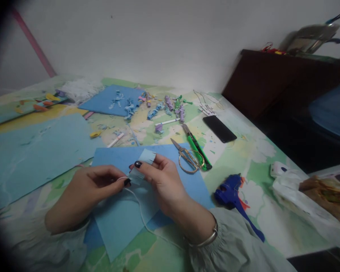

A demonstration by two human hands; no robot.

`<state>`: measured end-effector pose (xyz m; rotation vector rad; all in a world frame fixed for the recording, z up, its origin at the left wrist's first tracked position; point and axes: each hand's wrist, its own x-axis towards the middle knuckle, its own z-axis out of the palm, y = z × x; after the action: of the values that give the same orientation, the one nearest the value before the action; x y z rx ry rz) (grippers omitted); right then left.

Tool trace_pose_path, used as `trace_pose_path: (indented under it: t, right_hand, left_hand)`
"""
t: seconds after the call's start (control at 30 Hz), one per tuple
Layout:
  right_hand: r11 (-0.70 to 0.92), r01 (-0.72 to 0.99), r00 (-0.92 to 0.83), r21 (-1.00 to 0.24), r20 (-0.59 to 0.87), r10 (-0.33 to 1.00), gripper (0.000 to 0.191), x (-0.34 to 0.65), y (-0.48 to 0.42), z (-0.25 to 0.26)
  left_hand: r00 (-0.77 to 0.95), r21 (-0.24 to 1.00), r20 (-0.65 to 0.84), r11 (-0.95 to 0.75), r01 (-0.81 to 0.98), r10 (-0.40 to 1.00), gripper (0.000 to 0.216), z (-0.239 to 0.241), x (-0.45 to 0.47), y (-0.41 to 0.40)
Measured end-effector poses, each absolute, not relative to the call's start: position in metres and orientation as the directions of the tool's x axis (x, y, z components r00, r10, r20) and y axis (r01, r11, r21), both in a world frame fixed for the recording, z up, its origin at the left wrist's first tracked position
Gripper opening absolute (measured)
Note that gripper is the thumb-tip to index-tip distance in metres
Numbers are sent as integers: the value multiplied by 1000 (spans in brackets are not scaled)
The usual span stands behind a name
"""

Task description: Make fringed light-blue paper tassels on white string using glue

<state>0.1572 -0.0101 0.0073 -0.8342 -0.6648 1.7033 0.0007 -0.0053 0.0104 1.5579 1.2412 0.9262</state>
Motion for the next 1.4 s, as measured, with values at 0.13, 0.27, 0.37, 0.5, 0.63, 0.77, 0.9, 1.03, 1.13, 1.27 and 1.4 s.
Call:
trace_pose_path:
  t: [0.13, 0.27, 0.37, 0.5, 0.63, 0.77, 0.9, 1.03, 1.13, 1.27, 1.4]
  right_hand:
    - [-263, -572, -181, -777, -193, 964, 16, 157, -11, 9]
    - [-259, -568, -188, -781, -183, 965, 15, 158, -10, 8]
    - [-242, -567, -181, -787, -168, 969, 15, 157, -10, 7]
    - [-220, -544, -167, -809, -153, 974, 18, 158, -11, 7]
    - [-206, -484, -163, -850, -143, 976, 27, 157, -12, 5]
    - [-200, -460, -174, -865, -133, 976, 33, 154, -13, 1]
    - [-183, -473, -172, -862, -113, 979, 32, 152, -14, -3]
    - [-159, -477, -151, -864, -98, 984, 28, 150, -15, -4]
    - [-147, -471, -139, -870, -92, 986, 26, 150, -16, -4]
    - [-129, -475, -124, -871, -79, 989, 24, 148, -17, -4]
    - [-105, -470, -103, -876, -63, 993, 24, 147, -18, -7]
  left_hand:
    - [204, 951, 34, -95, 296, 978, 8, 10, 1, -4]
    - [208, 947, 36, -100, 306, 977, 8, 9, 1, -3]
    - [209, 943, 44, -109, 315, 977, 8, 9, 1, -3]
    - [193, 941, 46, -107, 321, 980, 8, 9, 1, -3]
    - [192, 949, 50, -106, 295, 980, 8, 10, 1, -3]
    - [197, 947, 51, -110, 302, 979, 8, 8, 0, -4]
    - [184, 928, 53, -117, 354, 981, 9, 7, 0, -7]
    - [178, 896, 83, -152, 417, 981, 10, 8, 1, -9]
    - [186, 877, 100, -175, 448, 977, 11, 9, 2, -9]
    - [189, 865, 108, -186, 465, 976, 11, 8, 2, -9]
    - [177, 854, 115, -188, 485, 978, 10, 7, 2, -12]
